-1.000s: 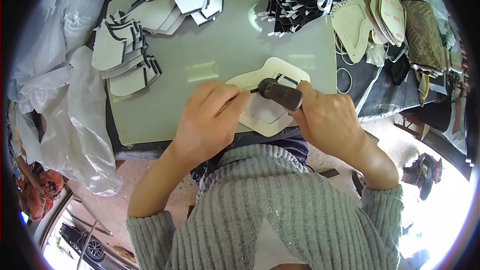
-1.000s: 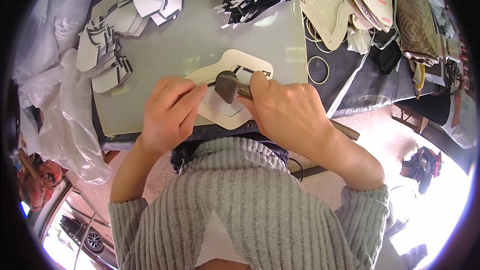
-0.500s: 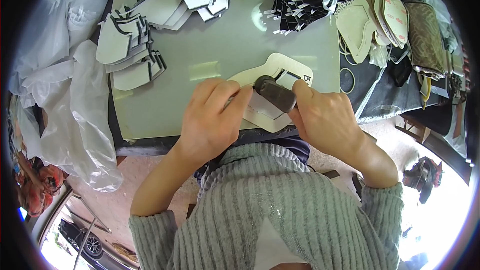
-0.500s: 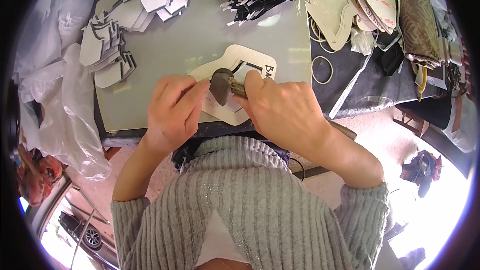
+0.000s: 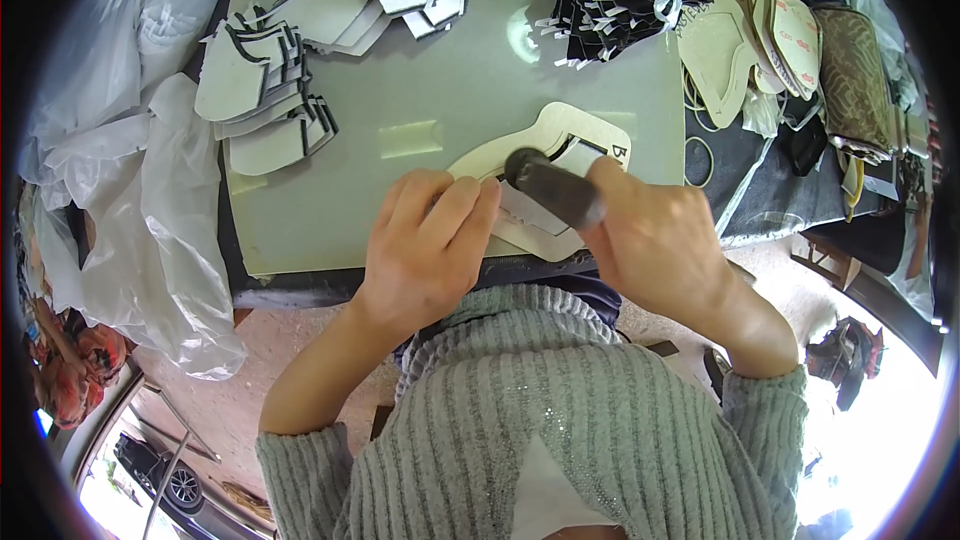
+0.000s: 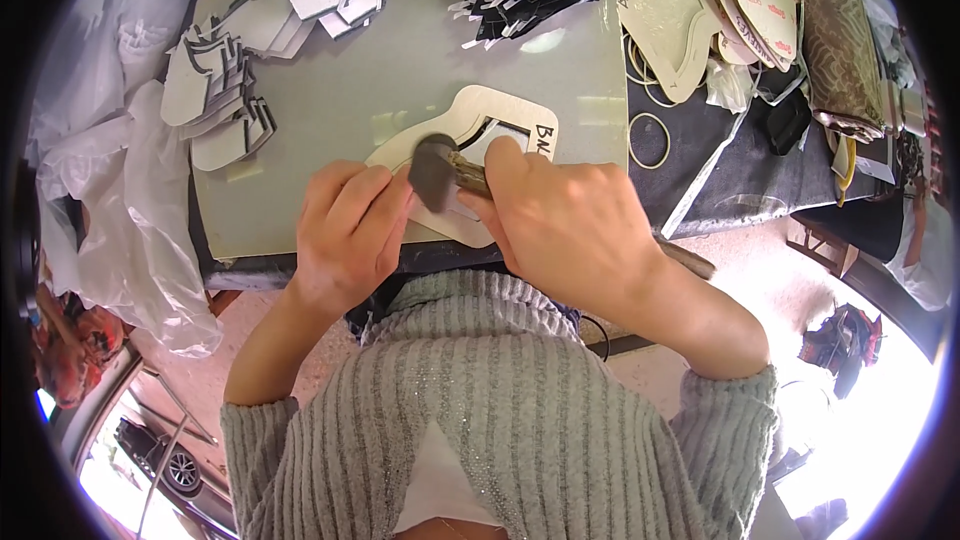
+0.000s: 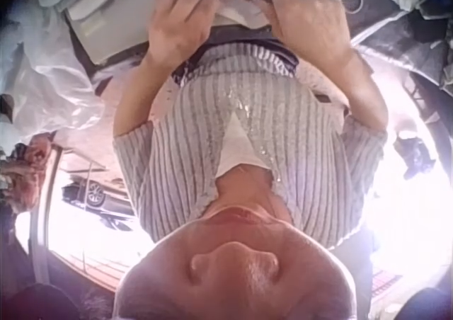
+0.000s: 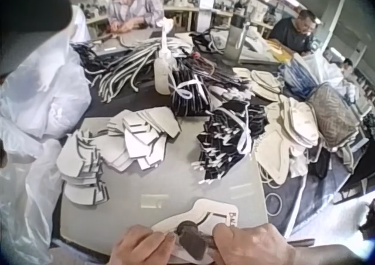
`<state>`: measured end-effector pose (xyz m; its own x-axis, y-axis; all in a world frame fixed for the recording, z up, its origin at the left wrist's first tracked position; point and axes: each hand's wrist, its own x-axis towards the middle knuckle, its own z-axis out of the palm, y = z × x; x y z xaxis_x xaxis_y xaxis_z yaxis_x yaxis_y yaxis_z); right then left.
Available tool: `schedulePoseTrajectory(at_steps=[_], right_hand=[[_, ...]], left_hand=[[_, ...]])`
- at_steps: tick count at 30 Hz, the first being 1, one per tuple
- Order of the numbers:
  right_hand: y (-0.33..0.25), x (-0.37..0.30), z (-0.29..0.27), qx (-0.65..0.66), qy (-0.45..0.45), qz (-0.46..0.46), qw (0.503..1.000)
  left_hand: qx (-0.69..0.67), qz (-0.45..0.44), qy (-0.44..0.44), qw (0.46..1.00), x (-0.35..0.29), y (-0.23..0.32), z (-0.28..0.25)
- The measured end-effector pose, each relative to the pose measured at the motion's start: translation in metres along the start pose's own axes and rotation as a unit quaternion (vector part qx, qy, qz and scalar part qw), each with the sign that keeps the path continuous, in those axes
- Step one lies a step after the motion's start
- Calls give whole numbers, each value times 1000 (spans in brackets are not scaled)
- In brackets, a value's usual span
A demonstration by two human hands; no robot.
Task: The worker is assembling and hammering shoe upper components at a factory workbench to secure the pieces together.
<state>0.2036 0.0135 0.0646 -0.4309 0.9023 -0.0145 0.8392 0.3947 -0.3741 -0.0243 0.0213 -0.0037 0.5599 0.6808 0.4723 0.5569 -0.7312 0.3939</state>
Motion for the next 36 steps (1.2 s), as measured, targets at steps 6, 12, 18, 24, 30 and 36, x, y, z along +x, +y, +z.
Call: schedulePoseTrajectory(at_steps=[6,12,18,24,30,36], right_hand=[[0,-2,-6,-8,-14,36,999],[1,-5,4,-43,-61,46,996],[-3,-4,0,-6,-18,8,1000],[-1,4,7,-63,-37,7,997],[-2,5,7,-69,-57,29,996],[1,7,6,-28,-51,35,998]], left_hand=[[-7,-23,12,1000,-2,0,2],[-38,-32,12,999,-5,-3,4],[-10,-25,15,1000,-2,2,4],[-1,-30,20,999,-2,2,5],[-30,-44,28,998,-5,1,3],[-5,-36,20,999,-8,2,3]])
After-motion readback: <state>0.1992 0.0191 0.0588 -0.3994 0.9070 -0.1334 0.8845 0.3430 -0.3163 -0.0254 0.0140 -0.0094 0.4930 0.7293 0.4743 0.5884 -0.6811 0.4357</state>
